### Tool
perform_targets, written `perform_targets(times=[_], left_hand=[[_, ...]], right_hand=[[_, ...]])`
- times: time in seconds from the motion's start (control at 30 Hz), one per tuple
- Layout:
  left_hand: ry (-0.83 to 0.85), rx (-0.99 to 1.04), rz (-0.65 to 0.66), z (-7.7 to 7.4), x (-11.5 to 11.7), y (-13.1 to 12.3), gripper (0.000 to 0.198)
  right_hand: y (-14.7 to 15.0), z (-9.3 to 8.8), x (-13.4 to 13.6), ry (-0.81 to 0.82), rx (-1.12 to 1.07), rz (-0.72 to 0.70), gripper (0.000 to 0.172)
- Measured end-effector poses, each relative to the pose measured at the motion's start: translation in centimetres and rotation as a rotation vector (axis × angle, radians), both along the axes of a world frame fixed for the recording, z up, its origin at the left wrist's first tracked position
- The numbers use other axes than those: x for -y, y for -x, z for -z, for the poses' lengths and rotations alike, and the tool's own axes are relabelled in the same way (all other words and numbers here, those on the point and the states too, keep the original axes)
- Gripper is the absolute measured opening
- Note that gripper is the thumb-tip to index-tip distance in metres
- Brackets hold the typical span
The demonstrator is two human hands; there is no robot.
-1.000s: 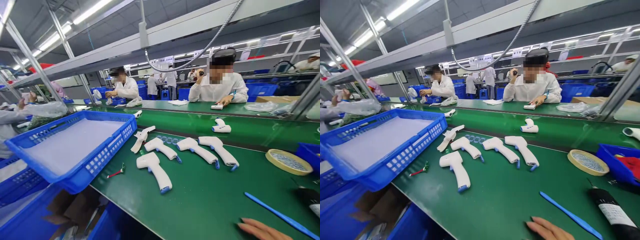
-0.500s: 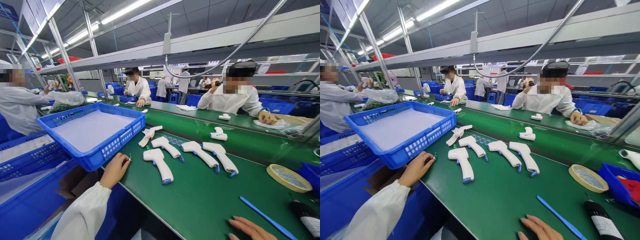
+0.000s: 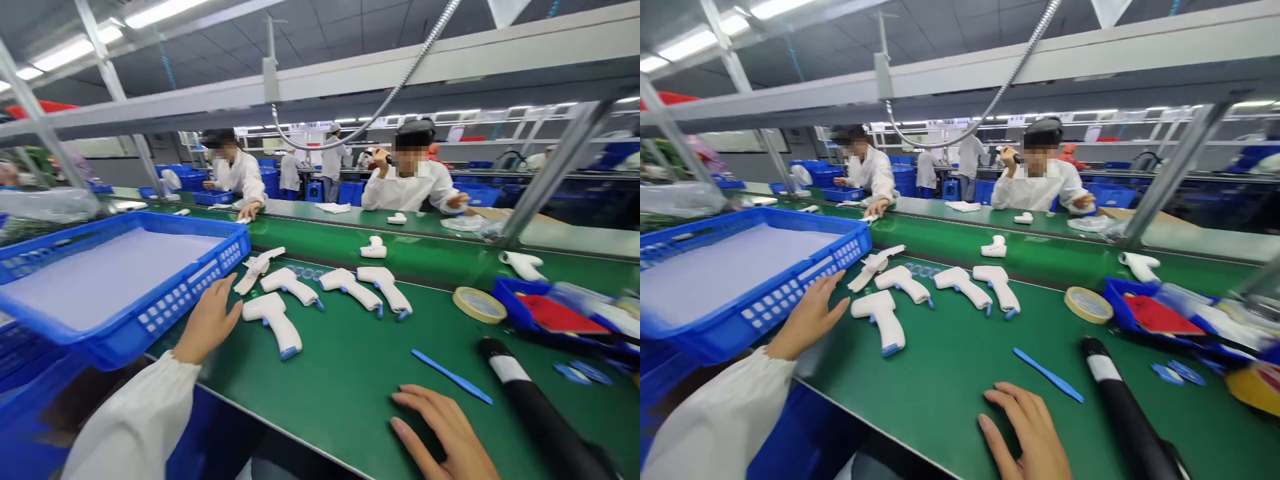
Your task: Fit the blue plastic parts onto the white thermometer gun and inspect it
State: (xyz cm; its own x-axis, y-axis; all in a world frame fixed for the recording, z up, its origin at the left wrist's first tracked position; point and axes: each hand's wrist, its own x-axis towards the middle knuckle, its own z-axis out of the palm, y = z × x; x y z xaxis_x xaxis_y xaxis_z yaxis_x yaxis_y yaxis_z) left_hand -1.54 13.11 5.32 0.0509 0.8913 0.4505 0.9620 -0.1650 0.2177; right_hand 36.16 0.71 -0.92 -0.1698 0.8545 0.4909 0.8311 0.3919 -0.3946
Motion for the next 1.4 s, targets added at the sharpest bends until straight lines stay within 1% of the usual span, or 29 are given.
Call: perform_targets(times=[0.03, 0.07, 0.13, 0.17, 0.23, 0.27, 0.33, 0.4, 0.47, 0.53, 0.6, 0.7, 0.83, 0.9, 0.97, 1.03, 1.1, 1.17, 1.2, 1.23, 1.3, 1.33, 1.37, 1.4], left_hand=[[0.008, -0.065, 0.143, -0.1, 0.4, -0.8, 0.051], [-0.001, -0.182, 0.283, -0.1, 0.7, -1.7, 0.051], [-0.027, -0.413, 0.475, 0.2, 0.8, -3.1, 0.061], [-0.036, -0.502, 0.530, 0.4, 0.7, -3.7, 0.066], [-0.013, -0.589, 0.607, 0.6, 0.1, -4.6, 0.065], [0.010, -0.610, 0.644, 0.5, -0.2, -5.0, 0.062], [0.023, -0.632, 0.680, -0.3, -0.5, -5.8, 0.054], [-0.023, -0.620, 0.681, -1.6, 0.0, -6.7, 0.046], [-0.090, -0.542, 0.698, -2.9, 1.0, -7.8, 0.034], [-0.095, -0.403, 0.760, -3.8, 2.2, -9.2, 0.028], [-0.043, -0.282, 0.835, -4.0, 3.2, -10.5, 0.028], [0.036, -0.218, 0.899, -3.7, 3.9, -12.3, 0.029], [0.140, -0.172, 0.931, -3.4, 3.7, -14.1, 0.030], [0.225, -0.129, 0.917, -3.5, 3.5, -14.8, 0.030], [0.332, -0.105, 0.873, -3.9, 3.3, -15.4, 0.026], [0.501, -0.053, 0.848, -4.4, 3.0, -15.8, 0.019], [0.743, 0.039, 0.870, -4.8, 2.6, -16.2, 0.016], [1.006, 0.143, 0.916, -5.0, 2.1, -16.5, 0.019], [1.118, 0.182, 0.941, -5.0, 1.9, -16.7, 0.023], [1.211, 0.224, 0.966, -4.8, 1.7, -16.8, 0.027], [1.369, 0.370, 1.012, -4.1, 1.3, -17.2, 0.033], [1.454, 0.466, 1.037, -3.7, 1.1, -17.3, 0.034], [1.545, 0.564, 1.061, -3.2, 0.9, -17.4, 0.033], [1.627, 0.647, 1.082, -2.7, 0.8, -17.5, 0.030]], right_hand=[[0.5, -0.4, 0.3, 0.005, -0.028, 0.019, 0.020], [1.1, -0.8, 0.5, 0.019, -0.051, 0.034, 0.018], [1.9, -1.3, 0.8, 0.066, -0.091, 0.046, 0.016], [2.1, -1.5, 0.9, 0.098, -0.102, 0.048, 0.015], [2.1, -1.8, 1.0, 0.141, -0.098, 0.053, 0.016], [1.9, -2.0, 1.0, 0.145, -0.077, 0.058, 0.017], [1.0, -2.6, 0.7, 0.115, 0.000, 0.090, 0.018], [-0.3, -3.4, -0.1, 0.049, 0.101, 0.159, 0.019], [-1.6, -4.0, -1.3, 0.041, 0.205, 0.261, 0.021], [-2.5, -4.4, -2.5, 0.127, 0.275, 0.363, 0.023], [-3.0, -4.3, -3.5, 0.225, 0.284, 0.415, 0.020], [-3.1, -4.1, -3.9, 0.282, 0.196, 0.379, 0.015], [-2.4, -4.3, -2.6, 0.333, -0.003, 0.270, 0.016], [-1.4, -4.6, -1.6, 0.368, -0.234, 0.204, 0.019], [-0.1, -5.0, -0.6, 0.384, -0.519, 0.151, 0.022], [1.3, -5.3, 0.0, 0.380, -0.730, 0.108, 0.032], [2.5, -5.6, 0.2, 0.379, -0.780, 0.052, 0.046], [3.4, -6.0, 0.0, 0.387, -0.753, -0.015, 0.056], [3.7, -6.2, -0.3, 0.390, -0.722, -0.049, 0.054], [3.8, -6.3, -0.6, 0.387, -0.698, -0.075, 0.049], [3.9, -6.5, -1.2, 0.375, -0.681, -0.105, 0.032], [3.9, -6.5, -1.5, 0.363, -0.690, -0.101, 0.025], [3.9, -6.5, -1.7, 0.350, -0.711, -0.081, 0.023], [3.8, -6.5, -1.9, 0.343, -0.734, -0.052, 0.023]])
